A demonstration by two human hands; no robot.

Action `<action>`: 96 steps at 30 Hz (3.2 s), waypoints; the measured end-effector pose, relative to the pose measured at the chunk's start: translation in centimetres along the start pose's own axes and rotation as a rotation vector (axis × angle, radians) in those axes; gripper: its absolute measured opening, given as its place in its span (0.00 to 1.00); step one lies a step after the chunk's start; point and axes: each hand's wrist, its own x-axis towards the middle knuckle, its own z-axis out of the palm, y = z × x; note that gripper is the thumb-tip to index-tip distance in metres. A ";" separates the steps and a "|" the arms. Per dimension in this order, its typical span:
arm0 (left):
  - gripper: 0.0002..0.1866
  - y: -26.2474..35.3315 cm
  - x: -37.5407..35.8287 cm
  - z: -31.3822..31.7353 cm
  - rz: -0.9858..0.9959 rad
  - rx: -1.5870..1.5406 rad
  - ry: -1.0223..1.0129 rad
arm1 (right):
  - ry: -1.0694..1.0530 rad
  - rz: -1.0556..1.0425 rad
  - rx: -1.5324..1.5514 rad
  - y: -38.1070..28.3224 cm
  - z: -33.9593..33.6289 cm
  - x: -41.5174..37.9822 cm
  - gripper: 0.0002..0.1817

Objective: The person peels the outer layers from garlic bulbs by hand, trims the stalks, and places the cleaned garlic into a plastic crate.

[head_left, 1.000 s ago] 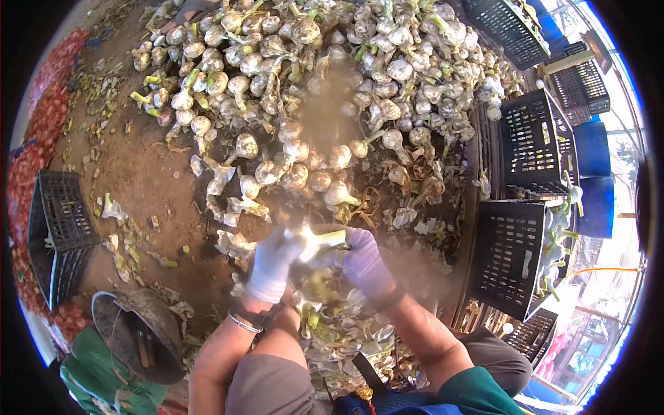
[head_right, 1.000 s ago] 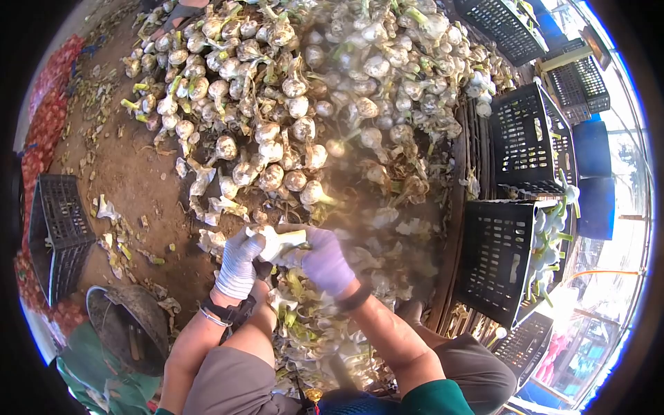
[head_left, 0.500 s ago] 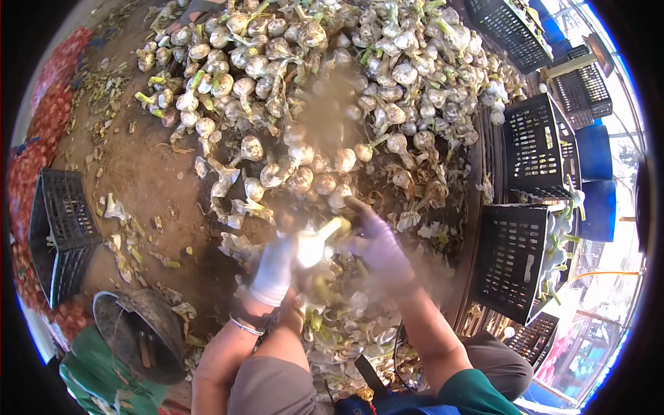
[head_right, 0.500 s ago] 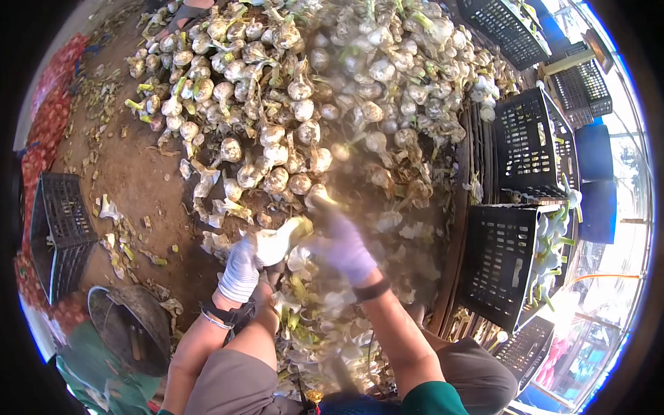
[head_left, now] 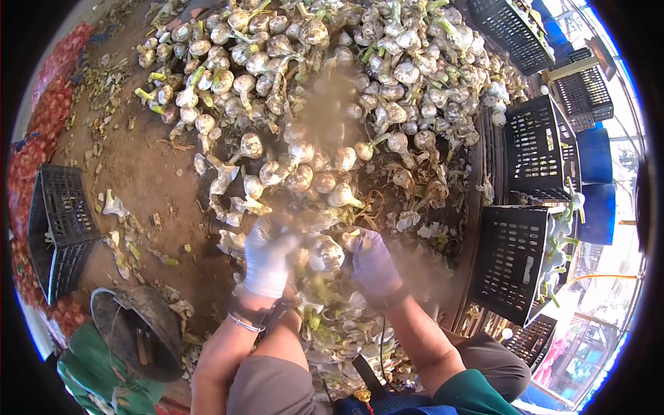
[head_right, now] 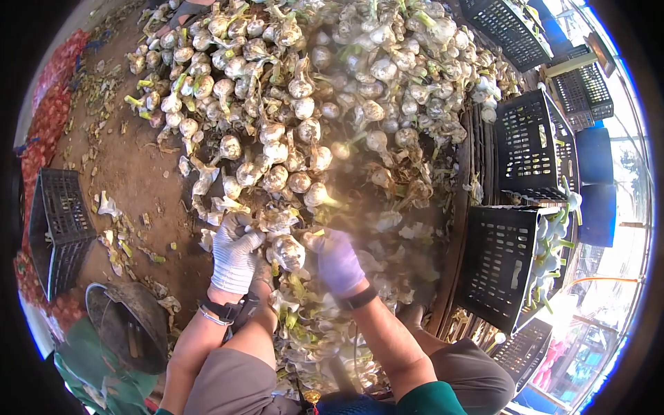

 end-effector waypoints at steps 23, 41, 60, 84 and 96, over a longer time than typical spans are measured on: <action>0.20 -0.8 0.9 -0.5 -0.097 0.533 -0.119 | 0.134 -0.855 -0.761 -1.3 0.7 -0.2 0.15; 0.05 -0.4 -0.5 0.5 -0.068 0.526 -0.040 | 0.201 -0.934 -0.839 -1.5 1.4 0.6 0.10; 0.15 -0.3 -0.4 2.0 0.467 1.315 -0.158 | 0.135 -0.024 0.390 -1.3 0.8 0.2 0.08; 0.26 -5.7 2.3 -5.7 0.125 2.065 -0.851 | 0.198 -0.646 0.205 -6.6 -13.7 -3.0 0.22; 0.22 -3.0 3.2 -6.6 -0.061 0.462 -0.230 | -0.360 -0.453 -1.729 10.0 -3.3 3.0 0.17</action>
